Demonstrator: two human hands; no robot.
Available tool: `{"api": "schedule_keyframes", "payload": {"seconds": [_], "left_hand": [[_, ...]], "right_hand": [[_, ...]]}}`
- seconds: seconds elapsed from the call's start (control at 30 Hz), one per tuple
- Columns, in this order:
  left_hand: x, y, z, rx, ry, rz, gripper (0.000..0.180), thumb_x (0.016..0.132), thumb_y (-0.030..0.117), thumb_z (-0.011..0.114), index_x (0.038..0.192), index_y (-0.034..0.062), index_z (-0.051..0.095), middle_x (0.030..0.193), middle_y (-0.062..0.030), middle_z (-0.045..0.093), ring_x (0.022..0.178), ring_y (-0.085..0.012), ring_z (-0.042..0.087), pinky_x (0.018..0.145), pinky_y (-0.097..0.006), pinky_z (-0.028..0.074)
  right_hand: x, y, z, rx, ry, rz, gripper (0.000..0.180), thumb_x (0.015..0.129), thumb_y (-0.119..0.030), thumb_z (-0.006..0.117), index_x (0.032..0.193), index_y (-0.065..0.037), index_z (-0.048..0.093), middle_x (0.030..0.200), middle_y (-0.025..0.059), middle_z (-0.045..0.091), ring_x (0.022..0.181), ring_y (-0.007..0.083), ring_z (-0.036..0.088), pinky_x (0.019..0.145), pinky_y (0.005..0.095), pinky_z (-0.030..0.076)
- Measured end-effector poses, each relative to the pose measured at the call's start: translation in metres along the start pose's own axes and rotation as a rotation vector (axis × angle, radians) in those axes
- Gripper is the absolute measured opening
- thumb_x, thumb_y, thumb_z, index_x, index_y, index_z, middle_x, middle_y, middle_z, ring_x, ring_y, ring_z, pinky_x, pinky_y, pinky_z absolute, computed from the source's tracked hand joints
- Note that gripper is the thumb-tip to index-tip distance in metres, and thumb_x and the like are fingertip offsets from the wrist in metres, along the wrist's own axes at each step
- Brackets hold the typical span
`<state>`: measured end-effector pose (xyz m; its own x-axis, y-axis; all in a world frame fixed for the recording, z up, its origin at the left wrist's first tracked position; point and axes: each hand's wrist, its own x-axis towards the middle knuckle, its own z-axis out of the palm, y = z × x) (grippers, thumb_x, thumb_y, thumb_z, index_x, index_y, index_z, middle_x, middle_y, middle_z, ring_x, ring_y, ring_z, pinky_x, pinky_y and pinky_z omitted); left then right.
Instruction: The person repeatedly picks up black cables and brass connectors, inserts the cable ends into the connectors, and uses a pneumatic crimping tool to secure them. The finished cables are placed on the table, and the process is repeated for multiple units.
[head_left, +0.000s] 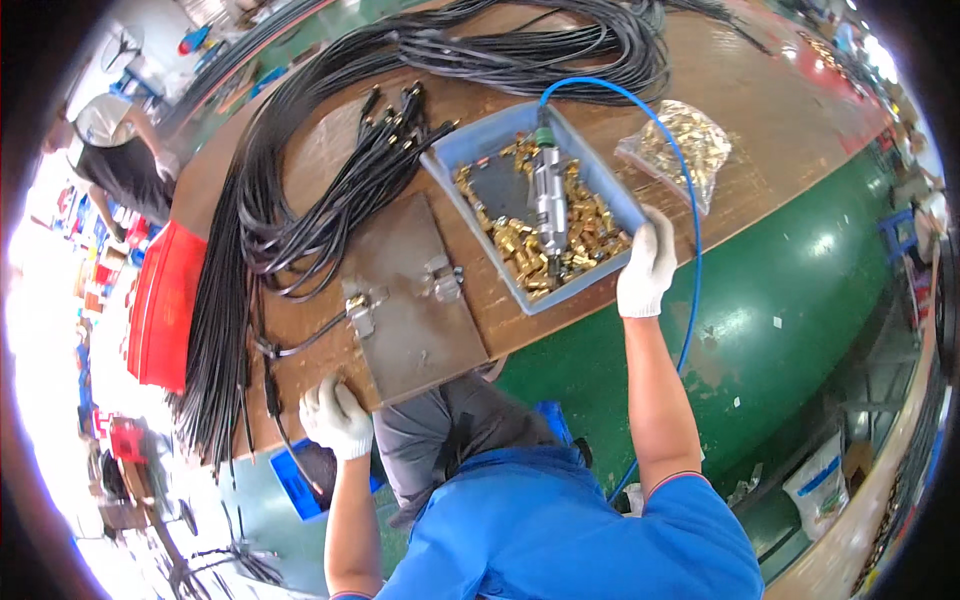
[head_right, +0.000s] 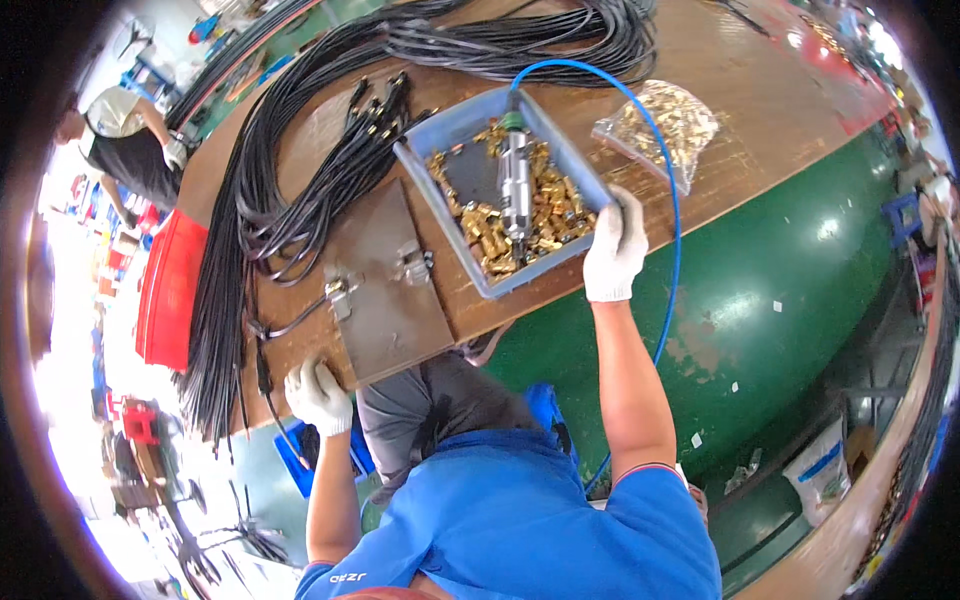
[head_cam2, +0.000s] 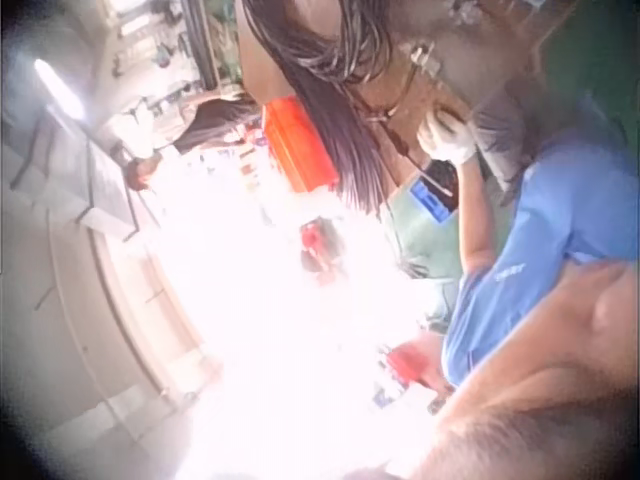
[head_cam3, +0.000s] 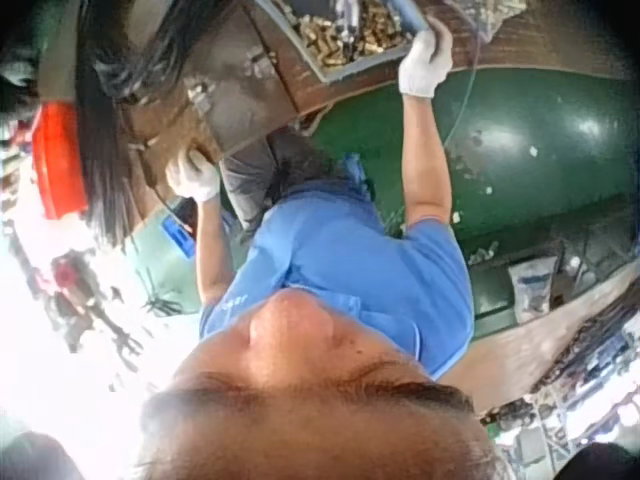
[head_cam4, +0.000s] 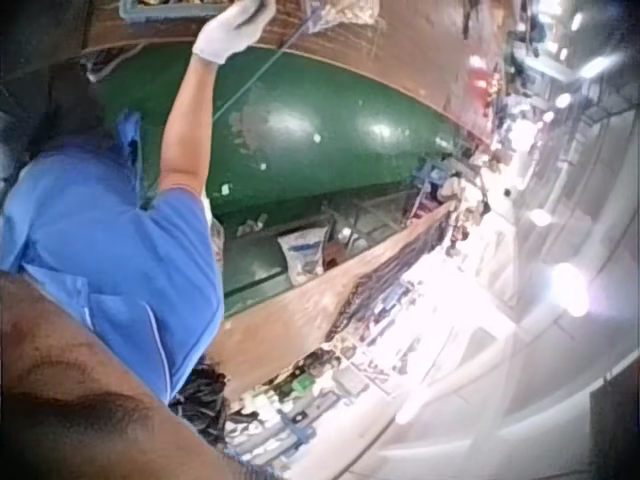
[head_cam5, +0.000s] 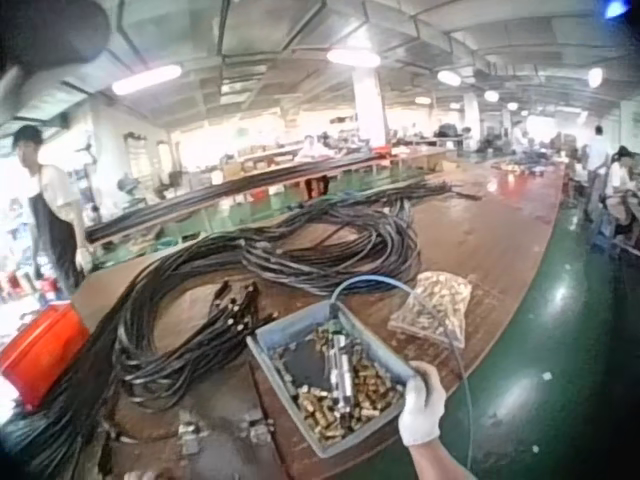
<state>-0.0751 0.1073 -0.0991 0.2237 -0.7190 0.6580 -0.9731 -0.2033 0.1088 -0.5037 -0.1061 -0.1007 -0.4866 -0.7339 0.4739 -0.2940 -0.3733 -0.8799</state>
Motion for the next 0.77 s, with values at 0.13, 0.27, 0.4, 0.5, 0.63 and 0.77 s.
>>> {"api": "schedule_keyframes", "payload": {"seconds": [0.13,0.27,0.4,0.5,0.63,0.77], "left_hand": [[0.003,0.0,0.002,-0.029,0.024,0.001,0.012,0.092,0.013,0.068,0.099,0.0107,0.076,0.091,-0.0133,0.07,0.089,-0.0373,0.065,0.083,-0.049,0.051],[0.005,0.0,-0.005,-0.014,0.111,0.016,0.014,0.086,0.017,0.072,0.099,0.0129,0.078,0.09,-0.0115,0.072,0.088,-0.0366,0.067,0.081,-0.049,0.052],[0.004,-0.006,-0.006,-0.047,0.098,0.049,0.023,0.078,0.017,0.079,0.101,0.0142,0.078,0.094,-0.011,0.074,0.086,-0.0355,0.069,0.079,-0.048,0.055],[-0.002,-0.007,0.003,-0.121,0.177,0.012,0.022,0.077,0.016,0.078,0.099,0.0143,0.077,0.09,-0.0067,0.073,0.082,-0.0303,0.068,0.073,-0.045,0.053],[-0.002,-0.01,-0.007,-0.176,0.24,-0.007,0.021,0.075,0.015,0.079,0.096,0.0147,0.078,0.085,-0.004,0.071,0.074,-0.0268,0.066,0.067,-0.043,0.051],[-0.003,-0.014,-0.009,-0.202,0.208,-0.026,0.022,0.072,0.019,0.081,0.093,0.0164,0.077,0.078,-0.0024,0.067,0.07,-0.0248,0.064,0.064,-0.041,0.051]], "right_hand": [[0.001,0.002,0.005,-0.041,0.046,-0.05,0.034,0.111,-0.027,0.056,0.126,-0.001,0.07,0.104,0.0073,0.072,0.092,0.0147,0.063,0.086,0.0329,0.053],[-0.002,0.007,0.011,0.051,0.035,-0.064,0.026,0.108,-0.016,0.059,0.125,0.001,0.07,0.108,0.0089,0.073,0.1,0.0176,0.065,0.093,0.0343,0.054],[-0.003,0.028,0.001,-0.116,0.069,-0.089,0.031,0.11,-0.019,0.055,0.128,0.002,0.069,0.118,0.0161,0.073,0.107,0.0259,0.07,0.099,0.0415,0.055],[0.001,0.03,-0.003,-0.093,0.051,-0.073,0.043,0.115,-0.03,0.05,0.13,0.004,0.07,0.127,0.0216,0.073,0.116,0.0334,0.069,0.105,0.0455,0.052],[0.024,0.08,-0.019,-0.435,0.122,-0.279,0.052,0.116,-0.035,0.041,0.137,0.005,0.066,0.137,0.0272,0.067,0.123,0.0433,0.065,0.112,0.0499,0.049],[0.031,0.122,-0.006,-0.845,0.207,-0.624,0.055,0.116,-0.035,0.038,0.147,0.006,0.057,0.146,0.0295,0.061,0.125,0.0445,0.064,0.117,0.0512,0.049]]}}
